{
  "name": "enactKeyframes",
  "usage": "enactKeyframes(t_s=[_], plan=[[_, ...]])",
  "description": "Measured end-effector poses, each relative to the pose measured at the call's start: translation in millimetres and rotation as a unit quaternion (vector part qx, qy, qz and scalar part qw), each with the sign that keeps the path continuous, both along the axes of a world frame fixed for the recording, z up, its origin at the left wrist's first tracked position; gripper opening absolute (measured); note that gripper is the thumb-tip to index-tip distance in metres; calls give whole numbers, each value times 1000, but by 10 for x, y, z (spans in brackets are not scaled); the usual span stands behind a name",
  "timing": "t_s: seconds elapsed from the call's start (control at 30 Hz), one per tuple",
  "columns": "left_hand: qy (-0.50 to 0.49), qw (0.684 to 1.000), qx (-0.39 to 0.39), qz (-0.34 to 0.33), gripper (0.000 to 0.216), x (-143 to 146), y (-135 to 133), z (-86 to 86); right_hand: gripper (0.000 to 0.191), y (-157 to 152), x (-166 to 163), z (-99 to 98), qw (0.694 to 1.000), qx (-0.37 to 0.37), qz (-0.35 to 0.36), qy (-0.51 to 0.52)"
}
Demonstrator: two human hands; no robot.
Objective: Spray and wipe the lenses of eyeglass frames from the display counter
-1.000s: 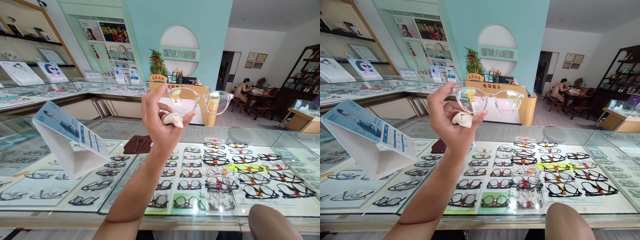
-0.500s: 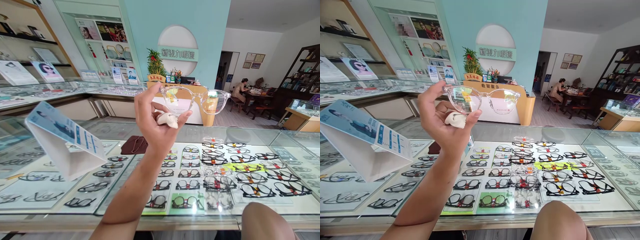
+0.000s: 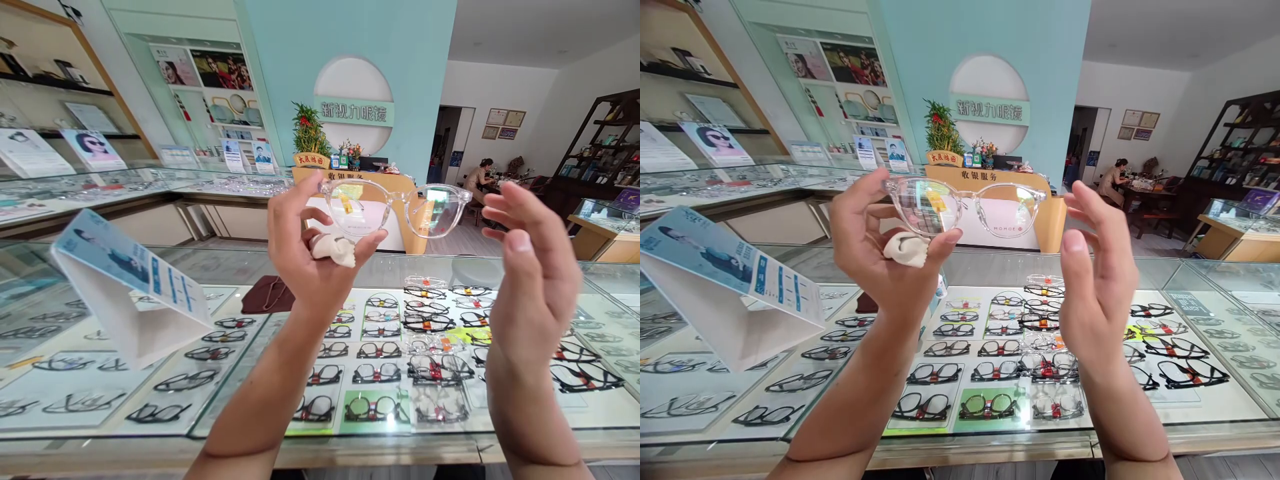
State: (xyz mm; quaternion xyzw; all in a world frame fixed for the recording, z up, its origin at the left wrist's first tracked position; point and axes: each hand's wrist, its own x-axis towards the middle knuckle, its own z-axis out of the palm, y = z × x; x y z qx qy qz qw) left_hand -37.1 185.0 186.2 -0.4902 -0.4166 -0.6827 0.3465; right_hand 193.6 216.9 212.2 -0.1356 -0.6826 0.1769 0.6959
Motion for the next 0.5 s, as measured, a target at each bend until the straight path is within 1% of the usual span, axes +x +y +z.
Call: enactKeyframes(t_s=[0.03, 0.1, 0.17, 0.27, 0.37, 0.5], plan=[[3, 1000, 3, 0, 83, 9, -3, 8, 35, 76, -47, -1, 1000, 12, 16, -3], [7, 1000, 1, 1, 83, 21, 2, 23, 34, 198, -119, -12, 999, 12, 34, -8], [10, 1000, 0, 0, 83, 29, 13, 34, 33, 256, -153, -24, 999, 1, 32, -13], [21, 1000, 0, 5, 84, 48, 20, 38, 32, 262, -156, -26, 1000, -11, 16, -18], [29, 999, -8, 39, 88, 76, -2, 29, 35, 277, -154, -12, 999, -21, 8, -27], [52, 994, -8, 91, 88, 110, -43, 20, 37, 359, -173, -12, 998, -55, 20, -32]])
